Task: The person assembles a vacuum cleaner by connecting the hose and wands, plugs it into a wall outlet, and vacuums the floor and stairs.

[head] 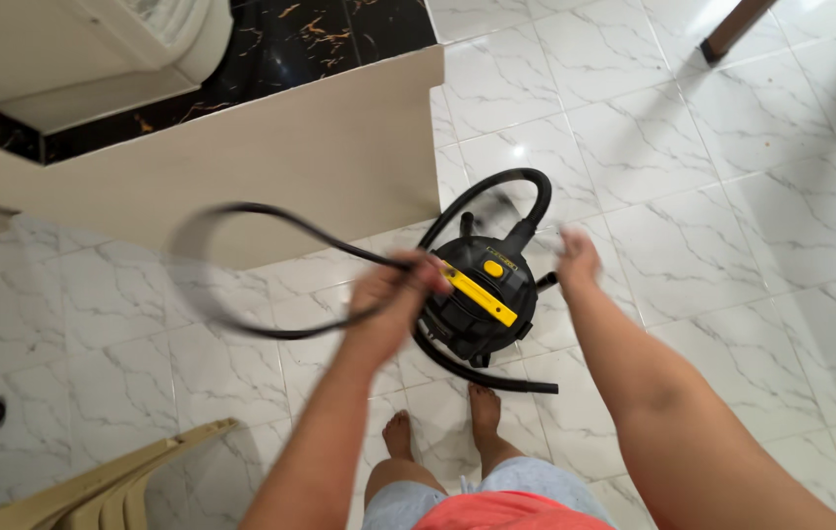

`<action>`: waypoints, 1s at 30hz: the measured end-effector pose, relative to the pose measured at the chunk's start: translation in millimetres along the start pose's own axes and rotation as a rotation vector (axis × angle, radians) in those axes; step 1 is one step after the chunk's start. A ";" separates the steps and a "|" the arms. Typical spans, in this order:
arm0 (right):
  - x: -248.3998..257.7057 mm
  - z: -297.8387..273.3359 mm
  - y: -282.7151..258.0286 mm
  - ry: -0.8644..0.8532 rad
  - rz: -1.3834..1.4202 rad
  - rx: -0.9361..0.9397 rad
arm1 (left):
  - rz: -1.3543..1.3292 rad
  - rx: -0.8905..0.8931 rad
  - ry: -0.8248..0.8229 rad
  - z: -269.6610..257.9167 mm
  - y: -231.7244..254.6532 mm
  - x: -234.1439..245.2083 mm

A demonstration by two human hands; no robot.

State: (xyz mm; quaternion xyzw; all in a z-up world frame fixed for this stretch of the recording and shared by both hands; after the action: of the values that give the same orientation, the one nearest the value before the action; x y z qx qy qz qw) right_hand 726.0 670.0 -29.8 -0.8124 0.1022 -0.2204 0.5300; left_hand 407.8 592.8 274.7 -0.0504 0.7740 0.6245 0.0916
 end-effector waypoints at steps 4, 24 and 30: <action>-149.5 -38.5 -121.6 -0.675 0.250 -0.075 | 0.110 -0.471 0.021 -20.4 91.6 31.4; 30.0 -163.7 -159.4 -1.154 0.149 0.006 | -0.227 0.251 -0.108 30.6 -76.1 -57.0; 20.9 -115.8 -14.3 -0.875 -0.347 0.107 | -0.241 0.077 -0.110 31.9 -21.4 -71.3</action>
State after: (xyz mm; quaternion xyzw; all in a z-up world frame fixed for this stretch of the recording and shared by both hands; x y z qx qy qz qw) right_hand 689.4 573.2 27.9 -0.8056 -0.2794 0.0524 0.5198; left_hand 484.1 616.7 262.4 -0.1051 0.7795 0.5807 0.2099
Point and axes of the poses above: each hand's wrist, its own z-axis towards the middle knuckle, its own x-axis out of the back of the hand, y = z × x, the point moved 4 cm from there along z, towards the middle knuckle
